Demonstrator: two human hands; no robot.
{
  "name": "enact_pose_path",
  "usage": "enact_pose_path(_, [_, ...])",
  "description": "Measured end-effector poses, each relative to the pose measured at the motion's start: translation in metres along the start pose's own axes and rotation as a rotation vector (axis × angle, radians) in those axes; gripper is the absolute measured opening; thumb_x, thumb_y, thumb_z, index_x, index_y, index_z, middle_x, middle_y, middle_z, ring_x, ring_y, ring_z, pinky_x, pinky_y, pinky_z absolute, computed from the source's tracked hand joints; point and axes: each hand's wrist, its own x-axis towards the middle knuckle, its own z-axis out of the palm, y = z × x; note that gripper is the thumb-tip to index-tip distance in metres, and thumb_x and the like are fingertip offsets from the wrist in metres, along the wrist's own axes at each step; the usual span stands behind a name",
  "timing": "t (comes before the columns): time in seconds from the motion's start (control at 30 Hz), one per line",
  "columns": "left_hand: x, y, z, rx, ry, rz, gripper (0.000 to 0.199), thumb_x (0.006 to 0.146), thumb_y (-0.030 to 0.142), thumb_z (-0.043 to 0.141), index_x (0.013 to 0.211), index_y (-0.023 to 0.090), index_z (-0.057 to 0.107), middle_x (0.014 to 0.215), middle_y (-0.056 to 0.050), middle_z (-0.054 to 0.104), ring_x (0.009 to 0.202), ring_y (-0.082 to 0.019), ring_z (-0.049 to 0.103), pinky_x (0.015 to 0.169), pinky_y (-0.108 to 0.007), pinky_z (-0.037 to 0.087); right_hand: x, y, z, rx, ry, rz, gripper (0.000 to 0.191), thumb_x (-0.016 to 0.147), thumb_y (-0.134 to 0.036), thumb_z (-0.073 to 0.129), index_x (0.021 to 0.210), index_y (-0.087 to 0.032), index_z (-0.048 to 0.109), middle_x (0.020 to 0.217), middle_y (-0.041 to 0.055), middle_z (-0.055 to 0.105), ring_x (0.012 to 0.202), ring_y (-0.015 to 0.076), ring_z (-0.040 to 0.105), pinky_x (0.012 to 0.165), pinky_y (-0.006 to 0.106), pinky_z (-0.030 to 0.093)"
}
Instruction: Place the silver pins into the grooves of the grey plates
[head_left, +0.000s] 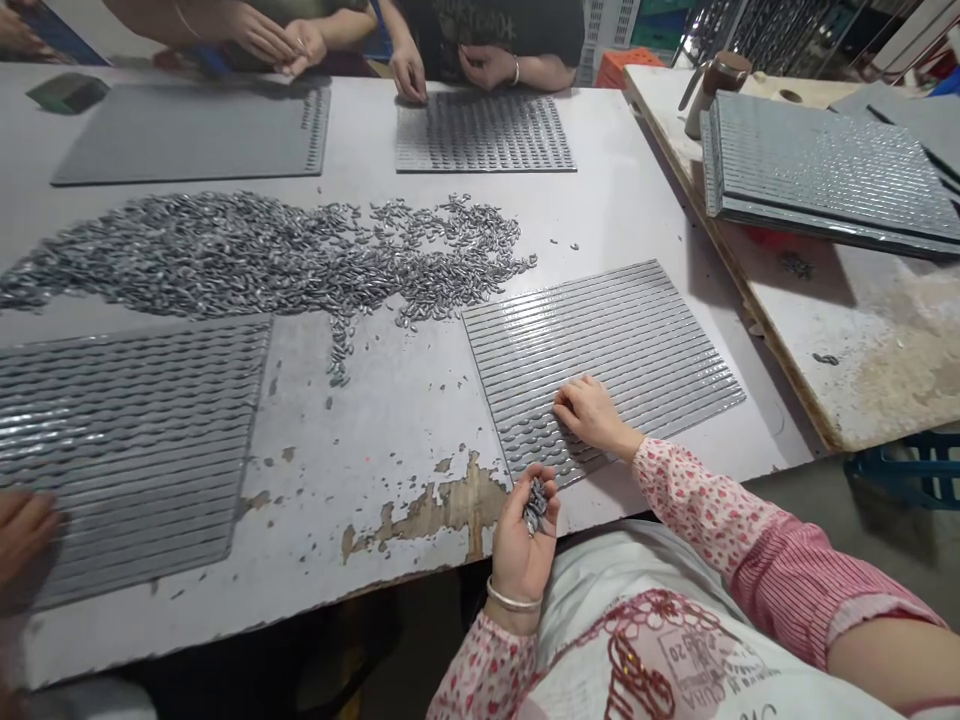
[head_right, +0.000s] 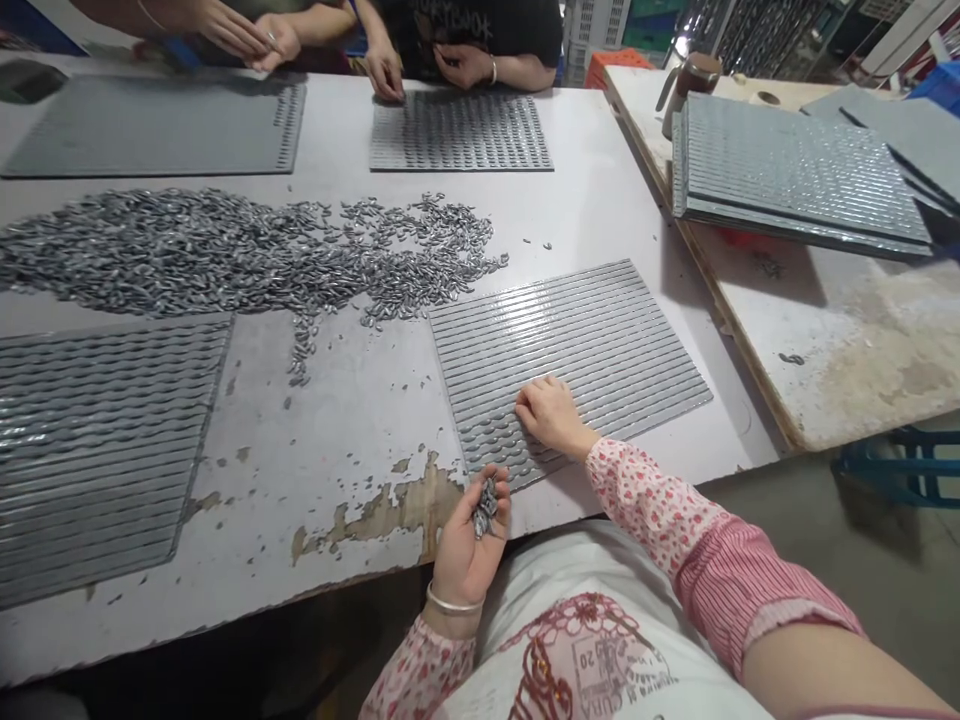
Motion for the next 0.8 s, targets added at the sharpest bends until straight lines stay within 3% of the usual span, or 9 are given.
enact_pose_path(0.23, [0.002, -0.005, 0.000, 0.038, -0.086, 0.045, 0.007, 0.084, 0.015, 0.055, 0.088, 0.013, 0.061, 0.076, -0.002, 0.059, 0.054, -0.004, 0.049, 0.041, -0.012, 0.040, 0.007, 0.004, -0.005, 0.012, -0.037, -0.002, 0.008, 0.083, -0.022, 0.057, 0.076, -0.018, 0.058, 0.079, 0.0043, 0.061, 0.081, 0.0191, 0.047, 0.070, 0.029, 0.031])
enact_pose_path(0.37, [0.004, -0.004, 0.003, 0.065, -0.097, 0.066, 0.011, 0.075, 0.019, 0.067, 0.084, 0.014, 0.062, 0.080, -0.002, 0.059, 0.061, -0.006, 0.054, 0.046, -0.013, 0.043, -0.003, -0.001, -0.013, 0.341, -0.019, -0.050, 0.009, 0.083, -0.022, 0.058, 0.076, -0.016, 0.059, 0.074, 0.0013, 0.059, 0.075, 0.0146, 0.048, 0.071, 0.027, 0.036])
enact_pose_path(0.53, [0.007, -0.002, 0.007, 0.063, -0.126, 0.140, 0.021, 0.072, 0.025, 0.071, 0.088, 0.012, 0.067, 0.072, 0.000, 0.056, 0.056, -0.004, 0.047, 0.045, -0.013, 0.040, -0.023, -0.024, -0.033, 0.765, -0.260, -0.248, 0.016, 0.084, -0.032, 0.060, 0.081, -0.016, 0.062, 0.073, 0.0006, 0.061, 0.069, 0.0117, 0.053, 0.064, 0.023, 0.040])
enact_pose_path(0.67, [0.007, -0.002, 0.007, 0.076, -0.130, 0.191, 0.026, 0.067, 0.024, 0.075, 0.088, 0.012, 0.066, 0.073, 0.000, 0.057, 0.054, -0.003, 0.045, 0.042, -0.012, 0.035, -0.028, -0.035, -0.037, 0.742, -0.253, -0.286, 0.017, 0.083, -0.033, 0.062, 0.084, -0.016, 0.064, 0.075, 0.0021, 0.062, 0.073, 0.0130, 0.053, 0.066, 0.024, 0.041])
enact_pose_path(0.8, [0.007, -0.001, 0.004, 0.075, -0.086, 0.237, 0.024, 0.062, 0.025, 0.079, 0.077, 0.016, 0.062, 0.066, 0.003, 0.054, 0.050, -0.003, 0.043, 0.039, -0.012, 0.033, -0.030, -0.036, -0.026, 0.797, -0.306, -0.214, 0.021, 0.081, -0.036, 0.063, 0.083, -0.015, 0.064, 0.072, 0.0010, 0.060, 0.066, 0.0111, 0.052, 0.060, 0.022, 0.040])
